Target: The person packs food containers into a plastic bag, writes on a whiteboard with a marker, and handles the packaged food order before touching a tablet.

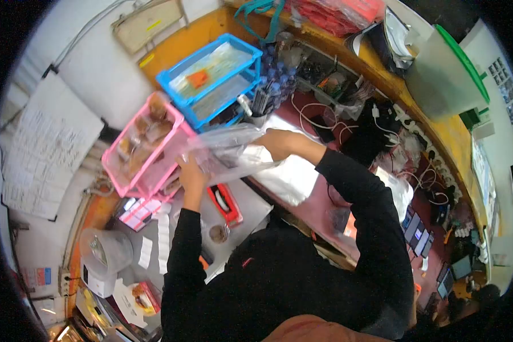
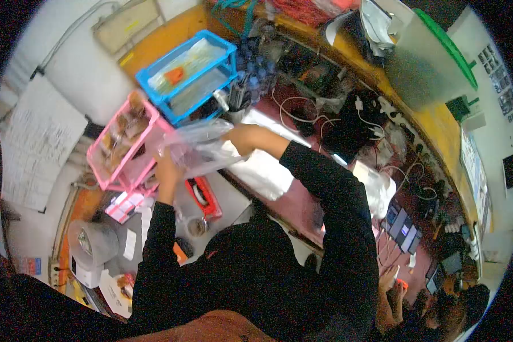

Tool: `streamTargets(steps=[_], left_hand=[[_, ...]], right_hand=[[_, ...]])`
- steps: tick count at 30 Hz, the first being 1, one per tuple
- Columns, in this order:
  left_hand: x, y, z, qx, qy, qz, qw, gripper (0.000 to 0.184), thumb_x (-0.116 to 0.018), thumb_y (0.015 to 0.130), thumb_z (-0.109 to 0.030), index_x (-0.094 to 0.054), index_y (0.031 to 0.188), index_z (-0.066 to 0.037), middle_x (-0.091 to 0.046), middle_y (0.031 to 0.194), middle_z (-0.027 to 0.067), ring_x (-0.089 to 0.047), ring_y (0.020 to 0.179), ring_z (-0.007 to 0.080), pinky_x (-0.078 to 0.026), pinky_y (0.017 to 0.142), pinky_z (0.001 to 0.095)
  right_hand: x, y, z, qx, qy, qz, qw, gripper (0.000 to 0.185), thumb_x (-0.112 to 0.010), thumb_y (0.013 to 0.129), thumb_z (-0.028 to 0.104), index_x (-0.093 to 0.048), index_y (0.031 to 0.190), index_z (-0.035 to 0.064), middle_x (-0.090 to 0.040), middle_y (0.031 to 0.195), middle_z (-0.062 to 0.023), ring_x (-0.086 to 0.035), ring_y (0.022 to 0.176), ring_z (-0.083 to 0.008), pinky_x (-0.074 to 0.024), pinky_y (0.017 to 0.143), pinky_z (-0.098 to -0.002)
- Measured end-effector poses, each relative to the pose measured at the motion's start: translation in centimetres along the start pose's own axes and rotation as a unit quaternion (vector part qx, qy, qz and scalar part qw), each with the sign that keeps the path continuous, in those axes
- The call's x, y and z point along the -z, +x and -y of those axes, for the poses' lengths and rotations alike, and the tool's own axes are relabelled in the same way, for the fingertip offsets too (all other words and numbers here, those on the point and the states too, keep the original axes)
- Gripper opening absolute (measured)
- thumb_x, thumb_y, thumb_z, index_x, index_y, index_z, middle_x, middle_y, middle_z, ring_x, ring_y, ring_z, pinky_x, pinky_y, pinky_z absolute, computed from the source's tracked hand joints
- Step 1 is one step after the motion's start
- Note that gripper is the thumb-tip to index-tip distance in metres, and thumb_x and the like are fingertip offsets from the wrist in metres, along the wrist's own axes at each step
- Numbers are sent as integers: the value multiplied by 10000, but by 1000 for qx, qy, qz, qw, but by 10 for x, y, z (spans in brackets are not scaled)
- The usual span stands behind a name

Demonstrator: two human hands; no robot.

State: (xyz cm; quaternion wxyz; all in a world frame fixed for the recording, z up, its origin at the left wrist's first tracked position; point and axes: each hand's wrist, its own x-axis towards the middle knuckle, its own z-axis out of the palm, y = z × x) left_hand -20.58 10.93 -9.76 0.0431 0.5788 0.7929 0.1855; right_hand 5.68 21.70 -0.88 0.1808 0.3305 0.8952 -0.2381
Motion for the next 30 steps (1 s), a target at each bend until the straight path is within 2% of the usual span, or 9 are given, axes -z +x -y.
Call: streamTargets(steps=[1, 2, 3, 5, 7, 8, 14, 17, 30], left_hand=[[-54, 14, 29, -75, -20, 36, 996, 738, -792, 564, -192, -456, 1218, -119, -499, 1159, 257, -587, 942, 410, -497, 758, 478], [-67, 14, 31, -117, -33, 65, 990, 743, -781, 577, -195, -446, 1235, -114, -502, 1166, 256, -584, 950, 410, -497, 764, 476], [-79, 14, 33, -159, -48, 96, 982, 748, -771, 590, -198, -436, 1253, -110, -504, 1172, 255, -581, 958, 411, -496, 770, 475], [-55, -8, -15, -110, -32, 203, 972, 787, -750, 617, -207, -398, 1315, -112, -514, 1176, 247, -568, 989, 411, -491, 793, 468], [-66, -21, -26, -68, -26, 286, 955, 815, -740, 640, -213, -369, 1360, -116, -518, 1185, 246, -554, 1017, 413, -480, 824, 460], [-74, -30, -26, -83, -43, 287, 953, 823, -737, 651, -214, -357, 1375, -118, -518, 1191, 249, -550, 1027, 414, -473, 839, 458], [-24, -43, -103, -46, -43, 285, 956, 811, -774, 659, -242, -379, 1351, -90, -514, 1220, 254, -536, 1068, 413, -462, 858, 452], [-21, -47, -104, 59, -46, 339, 938, 815, -790, 650, -264, -392, 1336, -77, -514, 1222, 252, -527, 1085, 414, -458, 866, 450], [-13, -52, -108, 43, -70, 283, 956, 748, -768, 698, -295, -412, 1315, -65, -503, 1226, 261, -537, 1055, 428, -470, 842, 449]], right_hand=[[12, 8, -40, 148, 57, 41, 986, 662, -714, 682, 163, -505, 1309, 201, -518, 1241, -242, -620, 921, -318, -506, 795, -425], [54, -18, -46, 38, 170, 104, 979, 515, -723, 699, 230, -610, 1193, 141, -652, 1056, -149, -620, 886, -216, -499, 776, -366], [51, 3, -113, 106, 196, 60, 973, 363, -688, 740, 239, -671, 1068, 86, -692, 935, -84, -626, 844, -155, -499, 700, -319], [73, 5, -199, -72, 141, -133, 978, 268, -673, 749, 222, -699, 957, 56, -699, 905, -92, -644, 799, -166, -497, 702, -312], [44, 47, -296, -218, -33, -395, 892, 143, -654, 747, 147, -684, 849, 51, -673, 885, -125, -643, 823, -300, -508, 682, -393], [34, 70, -334, -315, 30, -420, 851, 103, -627, 767, 133, -671, 808, 50, -658, 867, -140, -638, 828, -324, -502, 700, -437], [23, 142, -432, -353, -181, -333, 856, 146, -583, 793, 152, -680, 831, 49, -650, 863, -153, -626, 861, -335, -484, 751, -455], [23, 156, -459, -357, -197, -356, 841, 156, -584, 794, 162, -677, 846, 48, -648, 871, -156, -623, 862, -336, -483, 752, -457], [22, 160, -514, -362, -208, -395, 819, 213, -586, 800, 207, -663, 915, 45, -640, 907, -170, -613, 867, -339, -480, 756, -466]])
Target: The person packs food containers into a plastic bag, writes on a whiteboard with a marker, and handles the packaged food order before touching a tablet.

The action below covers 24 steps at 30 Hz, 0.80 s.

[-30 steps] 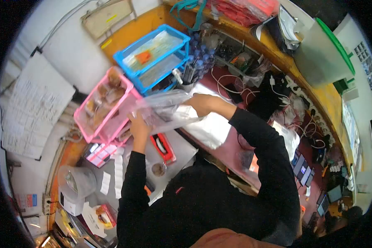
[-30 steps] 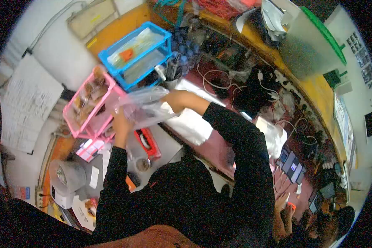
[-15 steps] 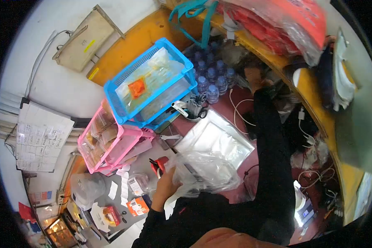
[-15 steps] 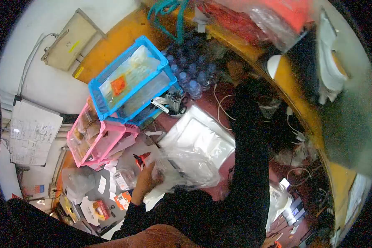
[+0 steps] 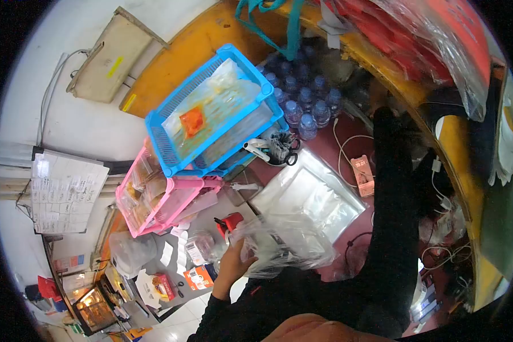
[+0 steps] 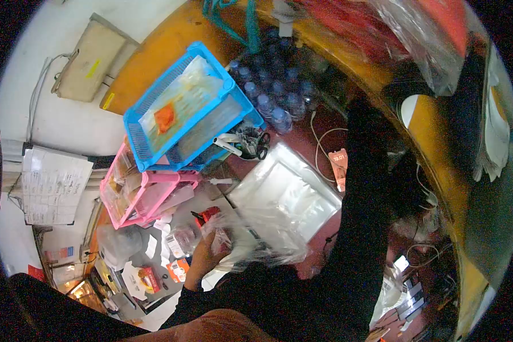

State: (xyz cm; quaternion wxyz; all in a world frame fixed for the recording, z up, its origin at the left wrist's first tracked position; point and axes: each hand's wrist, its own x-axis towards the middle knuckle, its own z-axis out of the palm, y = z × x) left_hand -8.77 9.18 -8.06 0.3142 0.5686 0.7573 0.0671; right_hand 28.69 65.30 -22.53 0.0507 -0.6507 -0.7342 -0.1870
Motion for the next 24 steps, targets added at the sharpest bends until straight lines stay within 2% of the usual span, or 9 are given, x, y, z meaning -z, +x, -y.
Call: streamTargets(steps=[5, 11, 18, 22, 24], left_hand=[[0, -7, 4, 37, -12, -24, 999, 717, -745, 724, -297, -412, 1312, -58, -498, 1227, 268, -537, 1049, 434, -472, 829, 456], [-6, -12, 11, 60, -7, -1, 998, 708, -716, 753, -342, -400, 1322, -65, -477, 1256, 271, -539, 1046, 440, -472, 830, 457], [-19, -9, 21, 6, -12, -27, 1000, 726, -748, 731, -319, -400, 1317, -68, -473, 1252, 283, -540, 1035, 452, -486, 794, 467], [-21, -14, 14, 29, 13, -37, 999, 669, -745, 737, -315, -465, 1231, 39, -538, 1170, 285, -538, 1059, 435, -452, 871, 449], [-26, -17, 18, 23, 5, -35, 999, 676, -747, 735, -307, -453, 1243, 29, -534, 1175, 283, -532, 1063, 436, -448, 878, 448]], right_hand=[[-7, 12, -22, -10, -8, -20, 1000, 239, -587, 802, 225, -658, 942, 44, -637, 921, -175, -609, 869, -340, -478, 758, -469], [-14, 12, -45, -20, -10, -43, 999, 271, -589, 805, 245, -651, 974, 43, -633, 937, -181, -604, 871, -341, -477, 760, -473], [-32, 22, -45, 2, -18, -65, 998, 311, -590, 808, 270, -644, 1011, 41, -629, 957, -189, -598, 873, -343, -475, 762, -478], [-50, 35, -52, 19, -28, -69, 997, 334, -591, 809, 284, -640, 1032, 40, -626, 968, -193, -595, 875, -344, -474, 764, -480], [-57, 41, -53, 32, -33, -66, 997, 345, -591, 810, 291, -638, 1043, 40, -625, 973, -195, -593, 876, -344, -474, 764, -482]])
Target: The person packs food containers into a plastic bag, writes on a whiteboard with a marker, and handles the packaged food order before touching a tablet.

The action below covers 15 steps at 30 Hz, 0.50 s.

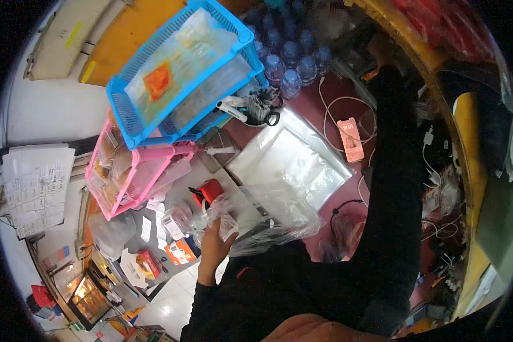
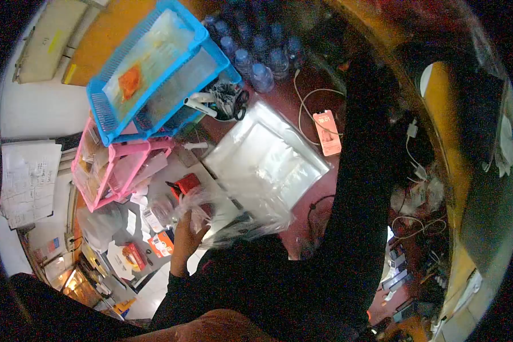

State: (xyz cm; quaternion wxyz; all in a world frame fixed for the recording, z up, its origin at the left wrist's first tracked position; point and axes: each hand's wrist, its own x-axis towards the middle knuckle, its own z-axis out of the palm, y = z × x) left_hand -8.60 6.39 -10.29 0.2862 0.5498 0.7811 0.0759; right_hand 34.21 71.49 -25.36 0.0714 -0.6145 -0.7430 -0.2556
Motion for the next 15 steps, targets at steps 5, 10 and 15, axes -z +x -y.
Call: streamTargets(steps=[5, 10, 15], left_hand=[[-6, -6, 5, 0, -12, 6, 1000, 701, -751, 735, -272, -406, 1278, 6, -510, 1211, 272, -517, 1082, 434, -442, 882, 447], [-2, -9, -3, 28, -24, 4, 999, 688, -750, 737, -259, -412, 1277, 1, -512, 1212, 264, -510, 1097, 426, -435, 892, 441], [-5, -10, 1, 28, -35, 15, 999, 676, -750, 735, -247, -423, 1273, -1, -510, 1221, 258, -504, 1115, 416, -431, 904, 432]], right_hand=[[-5, 5, 10, 34, 25, 54, 998, 342, -571, 834, 277, -629, 1062, 29, -620, 1006, -198, -594, 885, -342, -477, 772, -487], [-14, 8, 10, 91, 40, 121, 988, 339, -550, 859, 263, -621, 1082, 19, -614, 1038, -201, -595, 895, -339, -480, 779, -492], [-29, -12, 6, 37, -42, 129, 990, 291, -503, 903, 223, -625, 1069, 17, -616, 1018, -192, -595, 868, -333, -483, 765, -489]])
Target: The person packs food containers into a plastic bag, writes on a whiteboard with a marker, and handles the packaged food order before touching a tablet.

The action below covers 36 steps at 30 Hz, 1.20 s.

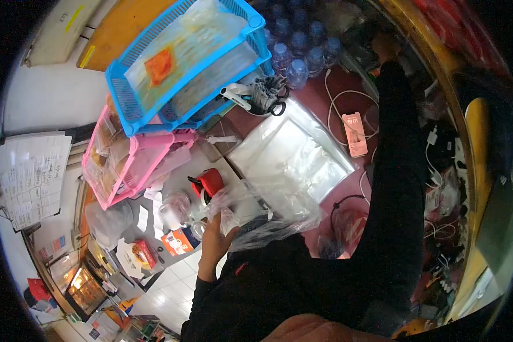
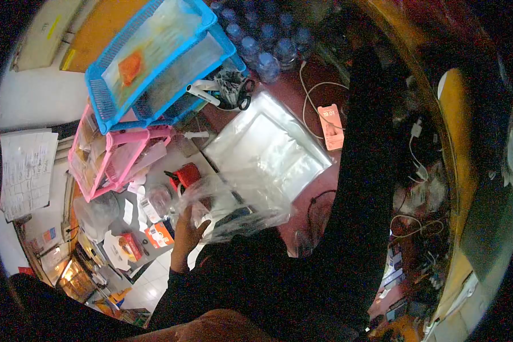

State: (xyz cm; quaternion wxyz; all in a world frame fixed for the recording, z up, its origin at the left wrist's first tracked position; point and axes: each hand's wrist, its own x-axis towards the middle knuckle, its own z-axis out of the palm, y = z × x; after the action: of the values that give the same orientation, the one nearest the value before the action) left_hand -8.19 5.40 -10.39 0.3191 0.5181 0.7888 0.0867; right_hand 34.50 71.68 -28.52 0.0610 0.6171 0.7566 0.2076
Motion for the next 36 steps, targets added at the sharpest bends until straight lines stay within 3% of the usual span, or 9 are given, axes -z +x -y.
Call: streamTargets(steps=[6, 11, 14, 17, 20, 24, 30, 32, 36], left_hand=[[-3, 1, 0, 2, -2, 17, 1000, 667, -746, 739, -242, -426, 1270, 3, -505, 1231, 257, -491, 1135, 412, -423, 917, 428], [-5, -1, 2, 2, -5, 17, 1000, 677, -744, 740, -239, -417, 1280, 3, -497, 1241, 260, -482, 1144, 417, -418, 925, 431], [-7, -1, 4, -26, -12, -4, 1000, 684, -746, 735, -231, -413, 1288, -2, -493, 1246, 262, -480, 1145, 421, -417, 926, 432], [-7, -1, 6, -58, -24, -9, 998, 689, -740, 739, -239, -408, 1299, -12, -484, 1254, 268, -474, 1153, 423, -417, 923, 433], [-4, -3, 3, -62, -15, -17, 998, 667, -730, 751, -245, -418, 1294, -16, -503, 1225, 264, -493, 1125, 423, -429, 902, 435], [-2, -10, 10, -75, -4, -16, 997, 626, -688, 791, -298, -431, 1286, -15, -546, 1159, 246, -535, 1056, 402, -447, 849, 443], [9, -37, 51, -122, -54, -73, 988, 592, -650, 816, -333, -445, 1274, -19, -586, 1079, 225, -568, 982, 387, -460, 815, 445], [19, -57, 74, -89, -114, -71, 987, 589, -652, 812, -329, -449, 1273, -24, -560, 1129, 225, -543, 1029, 384, -443, 851, 448], [46, -119, 142, -46, -129, -177, 975, 648, -697, 770, -342, -439, 1273, -27, -502, 1215, 226, -493, 1108, 385, -424, 889, 440]], right_hand=[[54, -37, 30, -26, 163, -166, 972, 214, -473, 914, 167, -651, 958, 57, -613, 865, -152, -590, 779, -326, -474, 684, -505], [114, -61, 43, 35, -30, -35, 998, 150, -552, 850, 156, -643, 929, 66, -597, 858, -162, -596, 763, -331, -483, 671, -493], [141, -83, 44, 77, 4, -335, 939, 151, -579, 842, 171, -629, 938, 65, -590, 922, -172, -598, 812, -343, -491, 737, -462], [146, -96, 51, 62, 188, -195, 961, 171, -552, 865, 173, -619, 981, 67, -583, 1019, -188, -583, 884, -371, -468, 797, -487], [177, -97, 50, 119, 169, -337, 918, 217, -516, 899, 203, -601, 1017, 41, -573, 1067, -201, -573, 913, -389, -444, 837, -484], [210, -89, 54, -122, 440, -401, 794, 291, -520, 910, 239, -589, 1036, -15, -591, 1054, -222, -590, 911, -379, -442, 815, -448], [352, -159, 82, -253, 514, -228, 787, 262, -563, 897, 193, -621, 1005, -38, -659, 1055, -120, -627, 909, -204, -482, 823, -330], [338, -172, 102, -73, 570, -354, 738, 313, -656, 863, 258, -609, 976, -30, -655, 1025, -95, -623, 866, -188, -496, 766, -314], [362, -226, 171, -62, 642, -184, 742, 421, -554, 920, 254, -520, 1250, -5, -626, 1124, -87, -583, 865, -119, -448, 724, -227]])
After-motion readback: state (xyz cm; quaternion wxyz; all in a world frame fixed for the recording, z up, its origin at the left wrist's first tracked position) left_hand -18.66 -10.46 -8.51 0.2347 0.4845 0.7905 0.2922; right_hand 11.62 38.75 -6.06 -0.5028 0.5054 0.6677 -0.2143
